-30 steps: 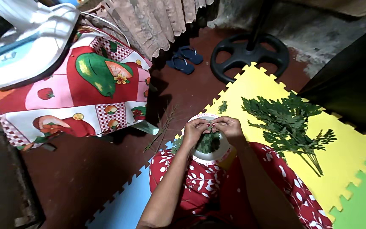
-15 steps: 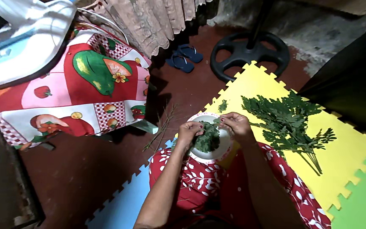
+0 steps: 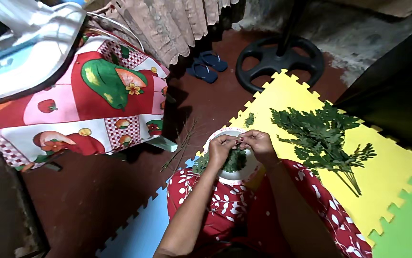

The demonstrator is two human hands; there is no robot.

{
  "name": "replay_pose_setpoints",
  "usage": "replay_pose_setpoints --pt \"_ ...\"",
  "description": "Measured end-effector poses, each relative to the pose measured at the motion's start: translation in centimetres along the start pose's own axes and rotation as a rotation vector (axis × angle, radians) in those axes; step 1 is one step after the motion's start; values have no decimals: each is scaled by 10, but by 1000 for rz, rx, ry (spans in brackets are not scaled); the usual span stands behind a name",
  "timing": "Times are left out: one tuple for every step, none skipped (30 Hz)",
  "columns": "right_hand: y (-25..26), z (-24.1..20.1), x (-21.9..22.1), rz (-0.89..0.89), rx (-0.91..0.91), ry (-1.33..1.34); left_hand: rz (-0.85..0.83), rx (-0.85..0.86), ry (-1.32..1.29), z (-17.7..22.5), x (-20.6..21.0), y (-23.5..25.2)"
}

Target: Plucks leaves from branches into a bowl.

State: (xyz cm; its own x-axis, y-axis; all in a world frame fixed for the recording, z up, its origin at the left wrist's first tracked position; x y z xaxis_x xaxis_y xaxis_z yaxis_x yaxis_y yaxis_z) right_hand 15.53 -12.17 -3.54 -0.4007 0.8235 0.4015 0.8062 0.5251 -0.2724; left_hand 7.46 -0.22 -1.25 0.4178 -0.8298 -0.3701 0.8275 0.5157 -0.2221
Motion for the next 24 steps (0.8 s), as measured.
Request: replay_pose_setpoints --pt "0 -1 0 2 -6 -7 7 -11 -37 0 0 0" --pt "-1 -2 0 7 -8 -13 17 -31 -76 0 -1 -1" --pt "0 -2 0 16 -7 -21 32 -52 -116 0 -3 -1" --pt "0 -3 -1 31 -5 -24 51 -70 -151 0 -6 -1" --pt "1 -4 -3 47 -6 -20 69 -83 -172 -1 -10 -1" --pt "2 -5 -8 62 -11 -8 72 -88 -159 -3 -14 -1" --pt "3 -5 -11 76 -17 14 45 -90 -104 -5 -18 0" --pt "4 -5 -13 80 -14 28 -7 -84 -14 -6 -20 0" --pt "5 -4 -13 75 -2 32 -77 -71 107 -6 -21 0" --pt "5 -4 -11 69 12 27 -156 -62 237 -4 -22 -1" --pt "5 -4 -10 64 26 19 -226 -56 351 -1 -22 -1" --pt "5 -4 -8 60 34 11 -266 -55 433 2 -21 0" --pt "4 -4 -8 59 34 3 -267 -47 483 6 -20 -1" --pt "3 -4 -7 60 30 -4 -242 -11 517 8 -17 -1" --pt "3 -4 -7 59 23 -10 -218 49 559 11 -15 -2" --pt "3 -3 -6 57 15 -15 -202 126 623 14 -12 -2" --pt "3 -2 -5 55 14 -23 -192 211 700 15 -10 -3" --pt "2 -2 -4 53 19 -31 -180 297 774 15 -7 -3" --pt "2 -2 -2 50 22 -35 -147 387 829 13 -4 -2" --pt "2 -2 -1 51 21 -35 -100 467 860 10 -2 -2" --pt "2 -1 -2 49 15 -34 -75 510 876 9 -1 -1" --pt "2 -1 -2 49 8 -29 -62 529 888 8 0 -1" --pt "2 0 -3 47 -3 -25 -56 532 902 8 0 -2" --pt "3 0 -3 35 -10 -28 -51 536 914 8 0 -2"
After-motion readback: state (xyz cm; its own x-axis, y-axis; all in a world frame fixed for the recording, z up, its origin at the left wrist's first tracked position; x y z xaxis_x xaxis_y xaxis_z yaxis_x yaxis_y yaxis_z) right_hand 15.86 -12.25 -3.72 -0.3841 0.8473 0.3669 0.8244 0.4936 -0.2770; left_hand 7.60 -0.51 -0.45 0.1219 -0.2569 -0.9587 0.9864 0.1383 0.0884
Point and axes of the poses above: each hand's wrist, its own y-axis towards the middle knuckle, its own x-axis out of the palm, z = x × y, the point moved 1 cm from there along y, towards the middle knuckle, and after that the axes turned 10 degrees about y, right-handed, at the moved point
